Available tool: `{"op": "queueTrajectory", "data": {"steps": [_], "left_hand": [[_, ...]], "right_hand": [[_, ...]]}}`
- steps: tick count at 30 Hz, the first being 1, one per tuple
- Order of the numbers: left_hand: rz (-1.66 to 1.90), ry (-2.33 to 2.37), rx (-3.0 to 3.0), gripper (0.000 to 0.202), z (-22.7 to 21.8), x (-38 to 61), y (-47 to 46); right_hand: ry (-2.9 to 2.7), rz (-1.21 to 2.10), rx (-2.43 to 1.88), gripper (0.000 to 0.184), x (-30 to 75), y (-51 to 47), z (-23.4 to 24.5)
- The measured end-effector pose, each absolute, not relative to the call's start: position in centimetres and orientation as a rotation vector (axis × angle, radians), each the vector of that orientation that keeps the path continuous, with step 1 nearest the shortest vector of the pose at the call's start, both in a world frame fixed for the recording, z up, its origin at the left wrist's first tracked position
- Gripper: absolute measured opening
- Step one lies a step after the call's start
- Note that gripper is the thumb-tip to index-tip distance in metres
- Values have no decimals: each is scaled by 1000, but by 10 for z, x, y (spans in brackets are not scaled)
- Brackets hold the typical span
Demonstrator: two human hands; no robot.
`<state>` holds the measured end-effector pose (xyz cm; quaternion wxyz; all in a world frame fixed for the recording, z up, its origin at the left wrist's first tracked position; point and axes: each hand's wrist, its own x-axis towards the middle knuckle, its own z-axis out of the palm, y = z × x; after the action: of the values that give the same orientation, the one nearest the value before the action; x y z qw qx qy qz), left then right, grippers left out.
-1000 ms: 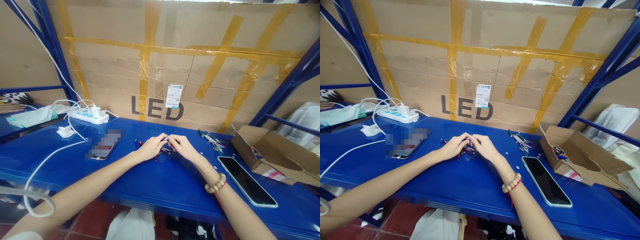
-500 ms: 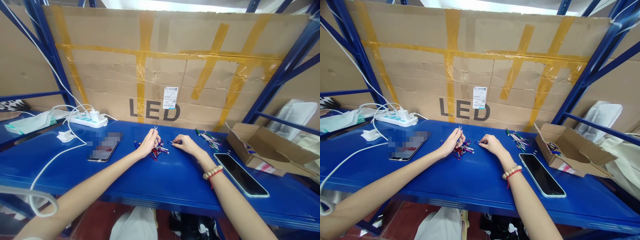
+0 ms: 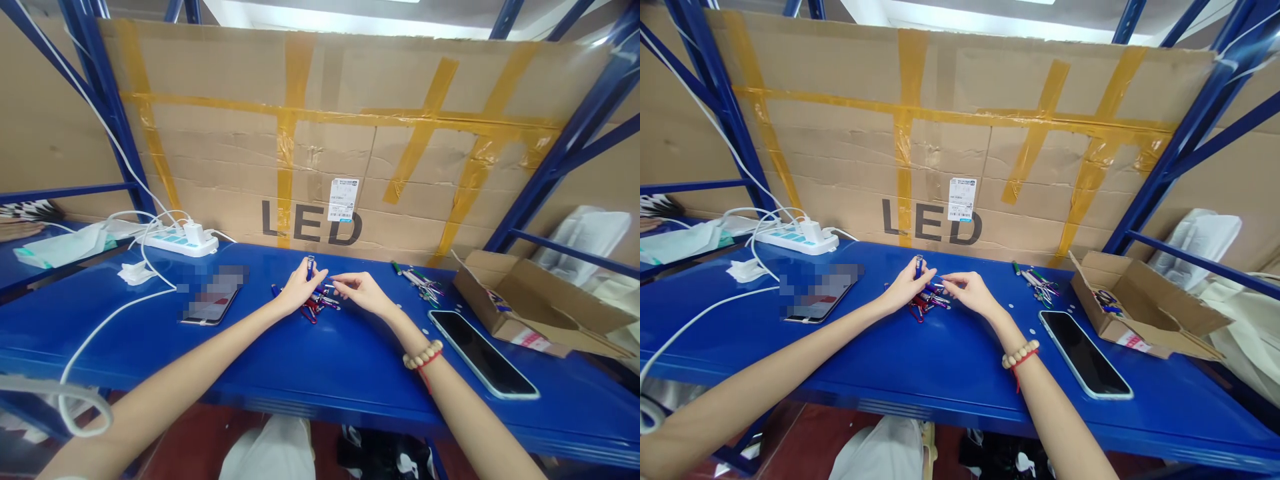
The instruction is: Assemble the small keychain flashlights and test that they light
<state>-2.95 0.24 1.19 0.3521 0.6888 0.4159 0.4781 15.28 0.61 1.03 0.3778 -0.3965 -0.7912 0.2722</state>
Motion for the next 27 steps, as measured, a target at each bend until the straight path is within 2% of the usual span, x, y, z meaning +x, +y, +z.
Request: {"op": "queueTrajectory", "data": {"steps": [3, 9, 11, 22, 27], "left_hand": [[1231, 1072, 1946, 18, 15, -31, 1], [1248, 1107, 2090, 18, 22, -33, -3], [1231, 1086, 2129, 18, 22, -32, -4], [1179, 1076, 2257, 20, 24, -32, -8], [1056, 1098, 2358, 13, 18, -34, -2]], "right_hand": [[-2038, 698, -951, 43, 144, -1, 14], [-2238, 267, -900, 30, 139, -11, 21], [-2310, 192, -903, 31, 138, -13, 22], [-2388, 119, -964, 30, 135, -16, 19], [-2479, 147, -1017, 24, 134, -16, 22]]}}
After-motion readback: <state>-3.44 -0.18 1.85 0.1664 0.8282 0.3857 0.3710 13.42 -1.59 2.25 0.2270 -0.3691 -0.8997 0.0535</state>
